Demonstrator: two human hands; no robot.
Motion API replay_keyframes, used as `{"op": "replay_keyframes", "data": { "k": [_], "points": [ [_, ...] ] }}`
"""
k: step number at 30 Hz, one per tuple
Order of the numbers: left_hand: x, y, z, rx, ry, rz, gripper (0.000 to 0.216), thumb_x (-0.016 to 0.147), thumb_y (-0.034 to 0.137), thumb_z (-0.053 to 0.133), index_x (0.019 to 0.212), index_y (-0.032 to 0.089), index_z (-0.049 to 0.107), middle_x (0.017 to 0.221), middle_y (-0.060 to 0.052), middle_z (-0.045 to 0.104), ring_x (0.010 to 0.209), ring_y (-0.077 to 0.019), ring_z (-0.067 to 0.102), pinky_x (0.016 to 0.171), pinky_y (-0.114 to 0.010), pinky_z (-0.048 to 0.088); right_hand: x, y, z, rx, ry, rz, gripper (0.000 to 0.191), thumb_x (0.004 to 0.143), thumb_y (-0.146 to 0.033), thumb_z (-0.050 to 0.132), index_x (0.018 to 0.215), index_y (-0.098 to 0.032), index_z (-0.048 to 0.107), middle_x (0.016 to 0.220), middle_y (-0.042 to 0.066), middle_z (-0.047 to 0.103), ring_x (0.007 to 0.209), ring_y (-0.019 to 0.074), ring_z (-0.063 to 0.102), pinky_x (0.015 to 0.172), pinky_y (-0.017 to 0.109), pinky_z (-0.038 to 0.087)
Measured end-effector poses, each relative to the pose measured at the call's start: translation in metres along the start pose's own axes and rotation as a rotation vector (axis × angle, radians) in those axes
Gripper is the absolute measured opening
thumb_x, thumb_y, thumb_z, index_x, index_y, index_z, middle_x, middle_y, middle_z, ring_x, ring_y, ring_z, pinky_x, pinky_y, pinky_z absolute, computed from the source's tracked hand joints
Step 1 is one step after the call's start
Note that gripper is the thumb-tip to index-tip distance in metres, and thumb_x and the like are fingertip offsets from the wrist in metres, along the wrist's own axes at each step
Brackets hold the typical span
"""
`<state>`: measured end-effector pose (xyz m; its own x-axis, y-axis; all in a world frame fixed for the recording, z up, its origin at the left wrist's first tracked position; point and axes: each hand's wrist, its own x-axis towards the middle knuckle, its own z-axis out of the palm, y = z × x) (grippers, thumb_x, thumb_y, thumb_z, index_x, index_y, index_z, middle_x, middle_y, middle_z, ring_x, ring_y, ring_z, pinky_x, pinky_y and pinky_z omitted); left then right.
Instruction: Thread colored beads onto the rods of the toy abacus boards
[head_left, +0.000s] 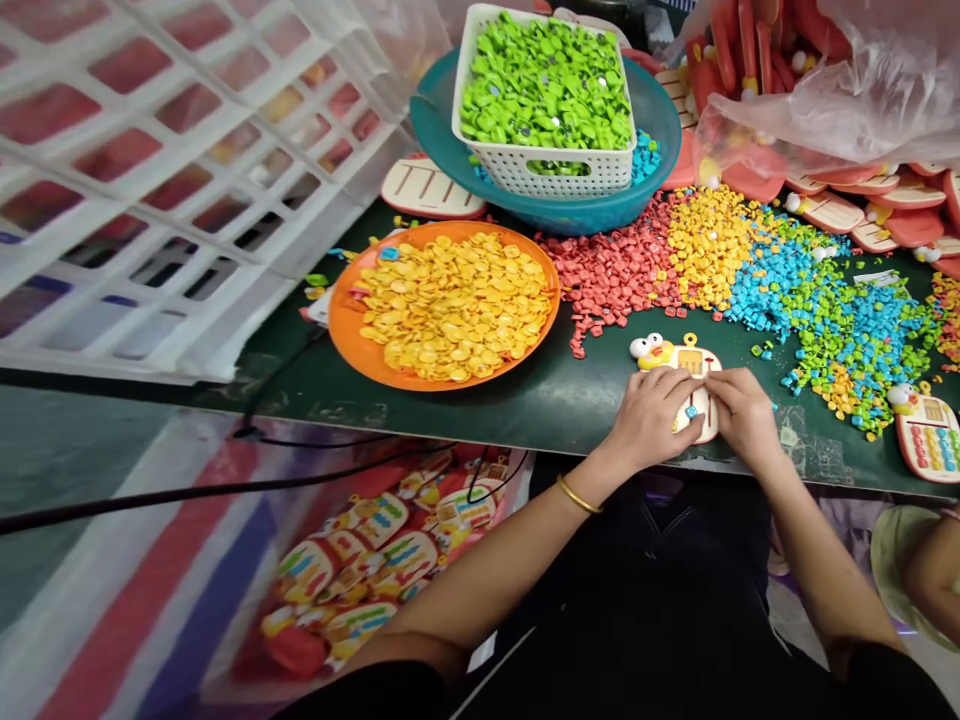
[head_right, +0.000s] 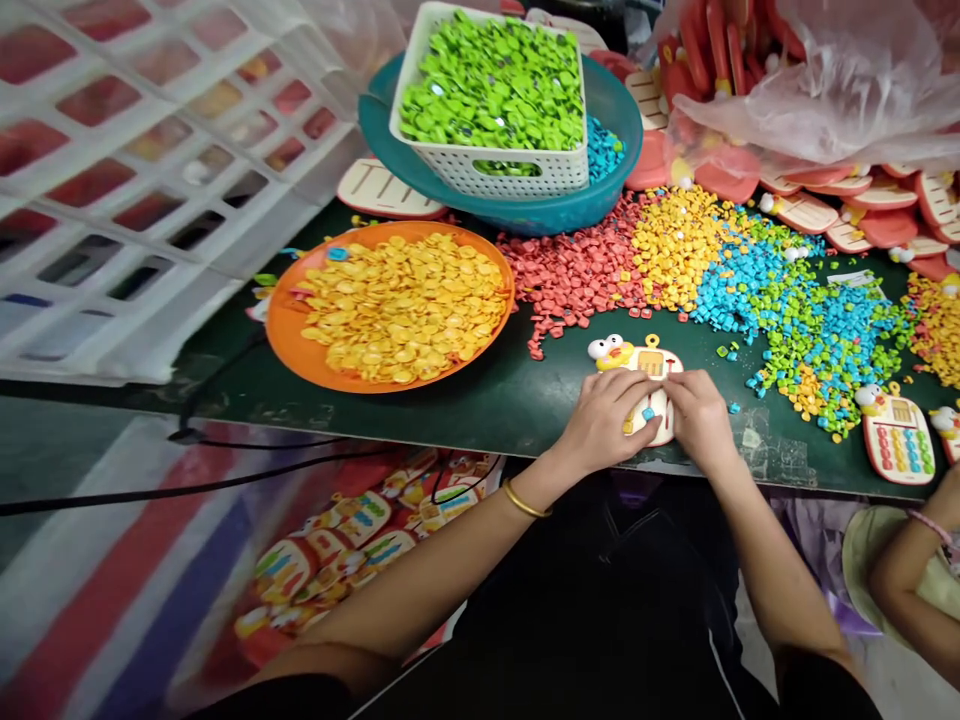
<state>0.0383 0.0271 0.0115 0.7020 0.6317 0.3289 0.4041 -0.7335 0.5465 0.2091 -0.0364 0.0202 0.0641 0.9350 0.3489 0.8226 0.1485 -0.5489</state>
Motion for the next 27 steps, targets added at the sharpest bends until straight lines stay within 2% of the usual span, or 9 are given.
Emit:
{"op": "replay_keyframes", "data": {
  "k": [4, 7, 10, 14, 18, 20, 23, 25, 27],
  "points": [
    [-0.001, -0.003, 0.001, -0.015, 0.001, -0.026, 0.036, 0.087, 0.049, 0.060, 0.104, 0.018, 0.065, 0.112, -0.011, 0.066, 0.107, -0.0279, 0.057, 0.092, -0.043, 0.041, -0.031, -0.005, -0.017, 0.022, 0.031, 0.070, 0.029, 0.096, -0.021, 0.048, 0.110, -0.026, 0.073, 0.114, 0.008, 0.072, 0.106, 0.0215, 0.064, 0.094, 0.039, 0.053],
    [0.000, -0.003, 0.001, 0.018, -0.019, 0.005, 0.047, 0.085, 0.049, 0.063, 0.123, 0.020, 0.061, 0.130, -0.011, 0.061, 0.119, -0.0297, 0.053, 0.096, -0.044, 0.039, -0.051, 0.009, -0.035, -0.146, 0.187, 0.280, 0.022, 0.092, -0.029, 0.056, 0.098, -0.023, 0.076, 0.100, 0.010, 0.072, 0.095, 0.0246, 0.065, 0.087, 0.042, 0.054],
    [0.002, -0.001, 0.000, 0.043, -0.074, 0.088, 0.048, 0.090, 0.043, 0.058, 0.135, 0.026, 0.055, 0.140, -0.007, 0.058, 0.128, -0.0294, 0.049, 0.100, -0.046, 0.035, -0.048, 0.022, -0.036, -0.082, 0.201, 0.373, 0.023, 0.091, -0.031, 0.057, 0.085, -0.021, 0.076, 0.087, 0.008, 0.070, 0.081, 0.0216, 0.065, 0.077, 0.037, 0.054],
    [0.002, -0.002, -0.001, 0.010, -0.102, 0.082, 0.043, 0.092, 0.042, 0.057, 0.131, 0.025, 0.060, 0.134, -0.006, 0.064, 0.126, -0.0282, 0.052, 0.100, -0.046, 0.036, -0.003, 0.018, -0.007, 0.172, 0.198, 0.361, 0.019, 0.089, -0.034, 0.061, 0.093, -0.022, 0.075, 0.088, 0.005, 0.070, 0.080, 0.0187, 0.065, 0.074, 0.032, 0.053],
    [0.000, -0.005, -0.001, -0.067, -0.077, 0.105, 0.037, 0.094, 0.039, 0.055, 0.127, 0.023, 0.062, 0.131, -0.006, 0.066, 0.125, -0.0249, 0.055, 0.105, -0.043, 0.037, 0.031, 0.016, 0.017, 0.110, 0.218, 0.311, 0.022, 0.090, -0.032, 0.059, 0.085, -0.021, 0.077, 0.091, 0.007, 0.064, 0.087, 0.0201, 0.062, 0.080, 0.035, 0.052],
    [0.000, -0.006, -0.001, -0.105, -0.077, 0.124, 0.038, 0.094, 0.039, 0.055, 0.128, 0.023, 0.060, 0.130, -0.006, 0.066, 0.124, -0.0241, 0.056, 0.107, -0.042, 0.038, 0.028, 0.015, 0.020, 0.036, 0.227, 0.285, 0.023, 0.091, -0.032, 0.058, 0.088, -0.022, 0.078, 0.091, 0.008, 0.061, 0.088, 0.0208, 0.059, 0.081, 0.036, 0.052],
    [0.001, -0.007, 0.000, -0.111, -0.034, 0.080, 0.053, 0.087, 0.045, 0.064, 0.132, 0.019, 0.054, 0.133, -0.012, 0.061, 0.124, -0.0277, 0.054, 0.104, -0.043, 0.041, 0.009, 0.006, 0.019, -0.025, 0.172, 0.224, 0.024, 0.094, -0.030, 0.054, 0.095, -0.023, 0.078, 0.088, 0.007, 0.060, 0.086, 0.0213, 0.058, 0.079, 0.036, 0.052],
    [0.001, -0.008, 0.001, -0.092, -0.011, 0.047, 0.057, 0.081, 0.050, 0.069, 0.125, 0.017, 0.056, 0.131, -0.014, 0.059, 0.122, -0.0302, 0.054, 0.100, -0.044, 0.044, -0.002, -0.002, 0.019, -0.018, 0.123, 0.170, 0.028, 0.095, -0.028, 0.050, 0.097, -0.025, 0.077, 0.089, 0.008, 0.063, 0.087, 0.0210, 0.059, 0.078, 0.034, 0.052],
    [0.001, -0.009, 0.003, -0.078, -0.011, 0.033, 0.050, 0.079, 0.052, 0.071, 0.111, 0.016, 0.059, 0.124, -0.015, 0.061, 0.118, -0.0309, 0.055, 0.097, -0.044, 0.045, -0.006, -0.003, 0.015, 0.031, 0.083, 0.125, 0.031, 0.097, -0.025, 0.045, 0.099, -0.025, 0.077, 0.091, 0.007, 0.067, 0.088, 0.0198, 0.062, 0.079, 0.032, 0.052]
  ]
}}
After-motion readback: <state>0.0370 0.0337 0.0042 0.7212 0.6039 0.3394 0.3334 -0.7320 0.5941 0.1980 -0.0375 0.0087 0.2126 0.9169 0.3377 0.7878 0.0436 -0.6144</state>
